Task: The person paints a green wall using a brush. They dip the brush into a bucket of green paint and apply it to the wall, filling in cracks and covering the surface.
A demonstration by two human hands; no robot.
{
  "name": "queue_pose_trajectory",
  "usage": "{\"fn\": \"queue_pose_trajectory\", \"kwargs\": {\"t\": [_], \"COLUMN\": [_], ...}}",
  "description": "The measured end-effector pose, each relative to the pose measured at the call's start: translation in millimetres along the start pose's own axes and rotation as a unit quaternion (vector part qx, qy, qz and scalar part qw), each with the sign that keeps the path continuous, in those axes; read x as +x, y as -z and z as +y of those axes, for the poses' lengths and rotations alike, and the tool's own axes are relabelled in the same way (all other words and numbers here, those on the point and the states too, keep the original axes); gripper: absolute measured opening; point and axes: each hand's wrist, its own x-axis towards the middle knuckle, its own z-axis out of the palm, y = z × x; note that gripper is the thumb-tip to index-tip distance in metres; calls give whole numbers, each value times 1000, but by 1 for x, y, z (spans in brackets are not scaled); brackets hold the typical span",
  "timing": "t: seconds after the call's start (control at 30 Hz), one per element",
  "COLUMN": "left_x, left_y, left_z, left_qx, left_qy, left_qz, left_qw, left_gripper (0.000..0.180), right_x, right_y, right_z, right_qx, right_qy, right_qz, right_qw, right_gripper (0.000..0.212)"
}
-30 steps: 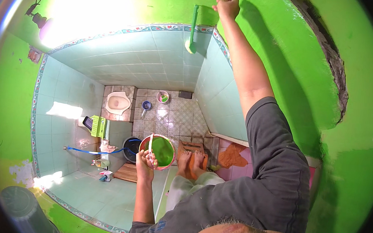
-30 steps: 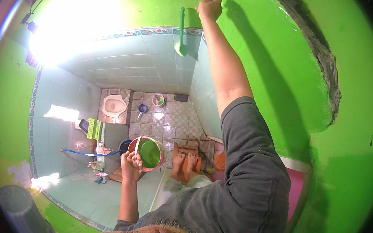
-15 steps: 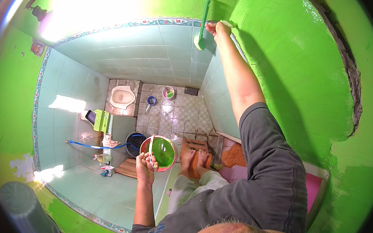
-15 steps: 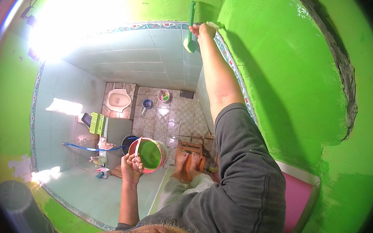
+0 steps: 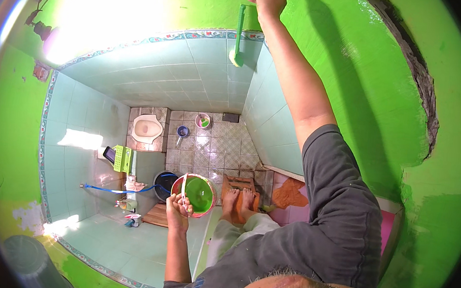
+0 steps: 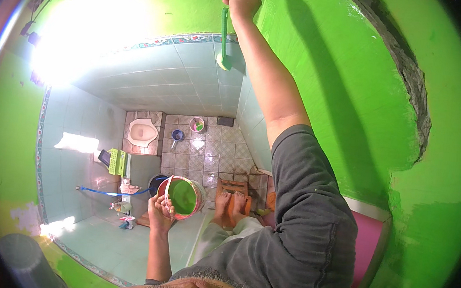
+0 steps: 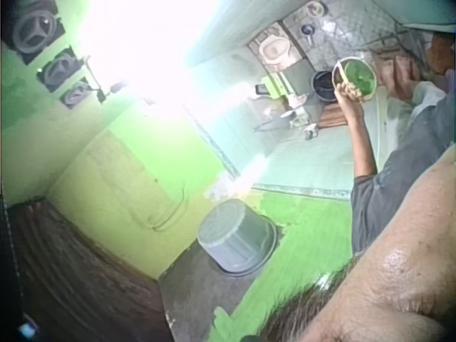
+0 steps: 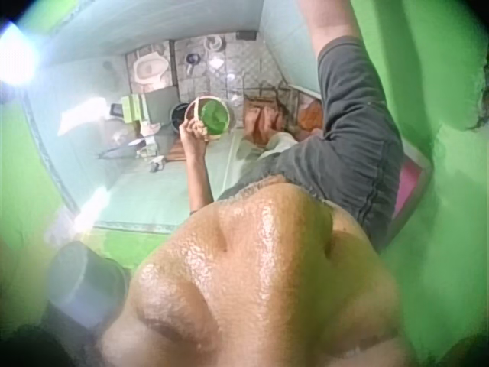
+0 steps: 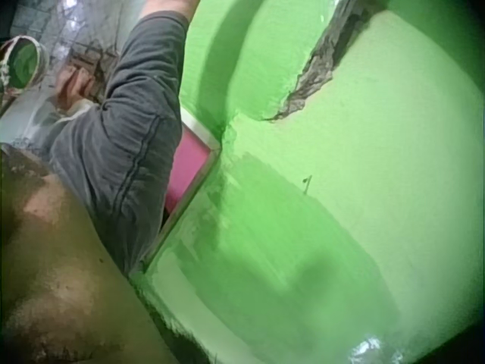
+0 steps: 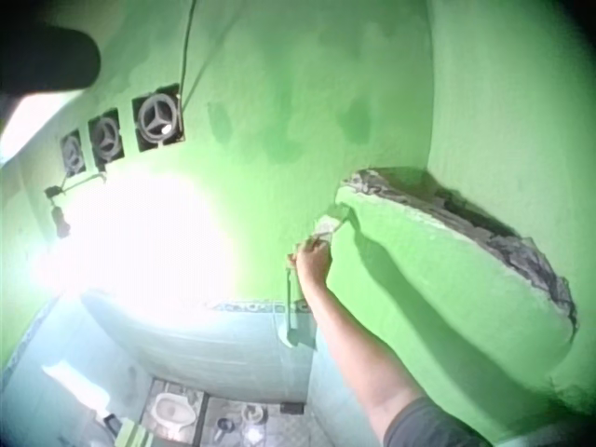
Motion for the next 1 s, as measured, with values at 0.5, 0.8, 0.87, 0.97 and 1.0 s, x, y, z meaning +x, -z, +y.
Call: {"fn": "queue_pose_trajectory", "kwargs": {"t": [0.5, 0.8, 0.87, 0.97, 1.0], "left_x": [-3, -1, -6, -16, -14], "left_y": [-17, -21, -28, -38, -39], "left_z": [9, 9, 11, 15, 16], "left_qx": [16, 14, 21, 28, 19], "left_qy": [-14, -9, -15, -19, -19], "left_qz": [-39, -52, -53, -53, -63], "left_qw": [999, 999, 998, 998, 998], "left_gripper": [36, 33, 33, 33, 33], "right_x": [-100, -58, -65, -83, -94], "right_y": [102, 118, 111, 120, 125], "right_z": [140, 1, -53, -92, -88], "right_qx": [81, 205, 143, 76, 58], "right_qy": [-383, -281, -218, -131, -125], "right_qz": [8, 24, -46, -119, -134], "right_qw": [920, 937, 964, 981, 981], "right_gripper": [30, 29, 42, 42, 43]}}
